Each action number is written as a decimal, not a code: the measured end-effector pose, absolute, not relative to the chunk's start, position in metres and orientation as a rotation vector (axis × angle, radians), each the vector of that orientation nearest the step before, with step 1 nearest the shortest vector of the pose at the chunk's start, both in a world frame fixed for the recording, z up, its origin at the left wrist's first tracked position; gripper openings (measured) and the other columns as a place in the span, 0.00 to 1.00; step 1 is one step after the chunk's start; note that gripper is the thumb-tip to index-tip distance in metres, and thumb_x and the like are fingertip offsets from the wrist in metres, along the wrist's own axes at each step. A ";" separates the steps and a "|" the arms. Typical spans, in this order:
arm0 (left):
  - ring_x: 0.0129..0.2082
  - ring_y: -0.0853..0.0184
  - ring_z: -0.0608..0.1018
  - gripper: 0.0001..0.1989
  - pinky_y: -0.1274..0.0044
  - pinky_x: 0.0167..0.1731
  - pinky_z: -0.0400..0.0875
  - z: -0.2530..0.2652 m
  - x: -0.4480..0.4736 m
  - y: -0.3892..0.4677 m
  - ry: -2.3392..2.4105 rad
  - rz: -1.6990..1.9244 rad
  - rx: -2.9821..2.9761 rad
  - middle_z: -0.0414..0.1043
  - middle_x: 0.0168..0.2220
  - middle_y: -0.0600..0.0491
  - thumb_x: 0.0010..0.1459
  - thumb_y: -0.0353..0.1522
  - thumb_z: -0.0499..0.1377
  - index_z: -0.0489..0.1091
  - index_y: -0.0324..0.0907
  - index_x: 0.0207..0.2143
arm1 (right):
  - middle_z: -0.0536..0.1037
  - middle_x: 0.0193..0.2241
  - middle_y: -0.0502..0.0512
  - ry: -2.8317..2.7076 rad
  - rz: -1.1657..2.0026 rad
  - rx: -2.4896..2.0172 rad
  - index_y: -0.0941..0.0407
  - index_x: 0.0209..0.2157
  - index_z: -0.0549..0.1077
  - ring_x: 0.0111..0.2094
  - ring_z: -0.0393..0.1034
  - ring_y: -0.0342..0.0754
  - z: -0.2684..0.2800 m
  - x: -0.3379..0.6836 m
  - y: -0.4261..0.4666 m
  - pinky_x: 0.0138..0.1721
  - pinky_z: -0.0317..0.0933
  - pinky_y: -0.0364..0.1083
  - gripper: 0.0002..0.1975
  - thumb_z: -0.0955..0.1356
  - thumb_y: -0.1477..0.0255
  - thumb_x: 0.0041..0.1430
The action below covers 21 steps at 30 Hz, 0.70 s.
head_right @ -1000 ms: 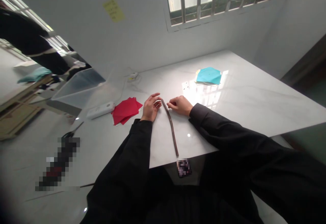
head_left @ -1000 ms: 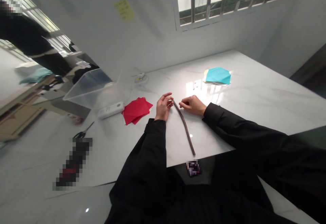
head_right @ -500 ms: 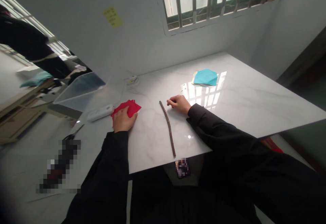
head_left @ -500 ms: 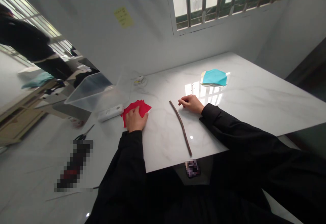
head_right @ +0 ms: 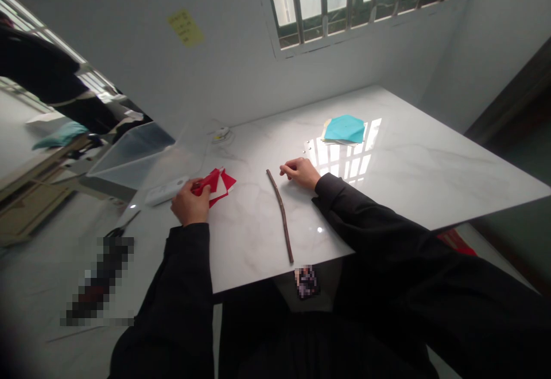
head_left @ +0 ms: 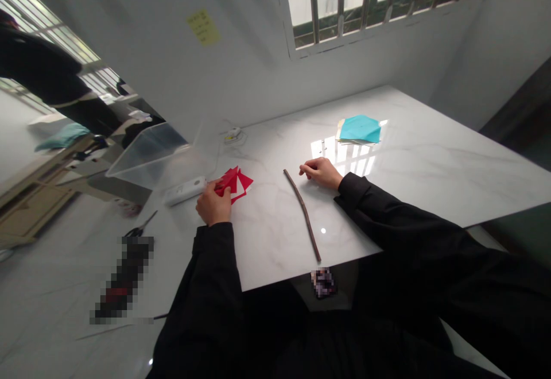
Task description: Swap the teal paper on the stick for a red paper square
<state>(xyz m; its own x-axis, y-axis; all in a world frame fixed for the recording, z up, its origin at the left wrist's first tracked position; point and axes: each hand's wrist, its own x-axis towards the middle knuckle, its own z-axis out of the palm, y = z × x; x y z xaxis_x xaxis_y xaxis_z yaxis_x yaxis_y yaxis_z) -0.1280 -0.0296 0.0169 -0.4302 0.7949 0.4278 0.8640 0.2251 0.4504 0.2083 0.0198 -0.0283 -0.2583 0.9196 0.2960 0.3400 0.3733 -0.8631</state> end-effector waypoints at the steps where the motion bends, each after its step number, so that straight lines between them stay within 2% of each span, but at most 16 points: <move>1: 0.46 0.50 0.79 0.16 0.59 0.51 0.70 0.021 -0.125 -0.031 -2.339 -1.029 -1.586 0.81 0.43 0.44 0.57 0.35 0.64 0.78 0.47 0.48 | 0.75 0.19 0.50 -1.788 0.868 -1.103 0.58 0.31 0.84 0.22 0.63 0.42 -0.029 0.208 0.020 0.28 0.55 0.43 0.20 0.66 0.60 0.64; 4: 0.47 0.52 0.79 0.12 0.61 0.54 0.69 0.039 -0.115 -0.035 -2.133 -1.223 -1.543 0.81 0.43 0.45 0.58 0.34 0.63 0.79 0.44 0.45 | 0.75 0.19 0.50 -1.782 0.881 -1.098 0.59 0.31 0.84 0.21 0.62 0.42 -0.029 0.209 0.021 0.28 0.55 0.43 0.21 0.65 0.59 0.64; 8: 0.48 0.59 0.79 0.09 0.67 0.56 0.69 0.065 -0.094 -0.030 -1.685 -1.685 -1.588 0.79 0.45 0.48 0.60 0.32 0.62 0.77 0.42 0.43 | 0.76 0.20 0.51 -1.774 0.888 -1.081 0.58 0.32 0.83 0.22 0.63 0.42 -0.029 0.209 0.022 0.28 0.55 0.43 0.22 0.65 0.56 0.65; 12: 0.40 0.66 0.80 0.09 0.74 0.47 0.74 0.065 -0.058 -0.005 -1.519 -2.361 -1.549 0.77 0.37 0.52 0.58 0.35 0.65 0.72 0.41 0.40 | 0.79 0.26 0.53 -1.665 1.000 -1.003 0.58 0.41 0.82 0.25 0.66 0.43 -0.028 0.211 0.025 0.28 0.60 0.43 0.24 0.67 0.51 0.63; 14: 0.38 0.68 0.81 0.12 0.75 0.45 0.76 0.049 -0.037 0.009 -1.622 -2.737 -1.579 0.77 0.36 0.54 0.57 0.36 0.65 0.70 0.42 0.41 | 0.81 0.33 0.56 -1.577 1.104 -0.941 0.57 0.49 0.78 0.27 0.68 0.43 -0.029 0.212 0.027 0.28 0.63 0.43 0.27 0.69 0.49 0.61; 16: 0.40 0.66 0.82 0.15 0.73 0.46 0.77 0.028 -0.017 0.018 -1.760 -3.081 -1.659 0.80 0.39 0.53 0.55 0.37 0.67 0.68 0.43 0.42 | 0.81 0.38 0.57 -1.509 1.190 -0.876 0.56 0.55 0.74 0.28 0.70 0.43 -0.031 0.213 0.030 0.28 0.66 0.43 0.32 0.71 0.49 0.58; 18: 0.40 0.64 0.83 0.17 0.71 0.45 0.78 0.007 -0.003 0.020 -1.885 -3.280 -1.710 0.81 0.39 0.52 0.51 0.36 0.70 0.68 0.44 0.40 | 0.80 0.37 0.56 -1.470 1.237 -0.842 0.56 0.56 0.72 0.28 0.70 0.43 -0.034 0.214 0.033 0.28 0.67 0.42 0.33 0.73 0.49 0.56; 21: 0.38 0.63 0.83 0.20 0.71 0.44 0.78 -0.013 0.006 0.016 -2.042 -3.333 -1.897 0.81 0.37 0.52 0.47 0.34 0.71 0.67 0.43 0.39 | 0.78 0.29 0.52 -1.445 1.236 -0.862 0.57 0.50 0.74 0.25 0.68 0.42 -0.038 0.213 0.035 0.26 0.66 0.42 0.30 0.74 0.52 0.53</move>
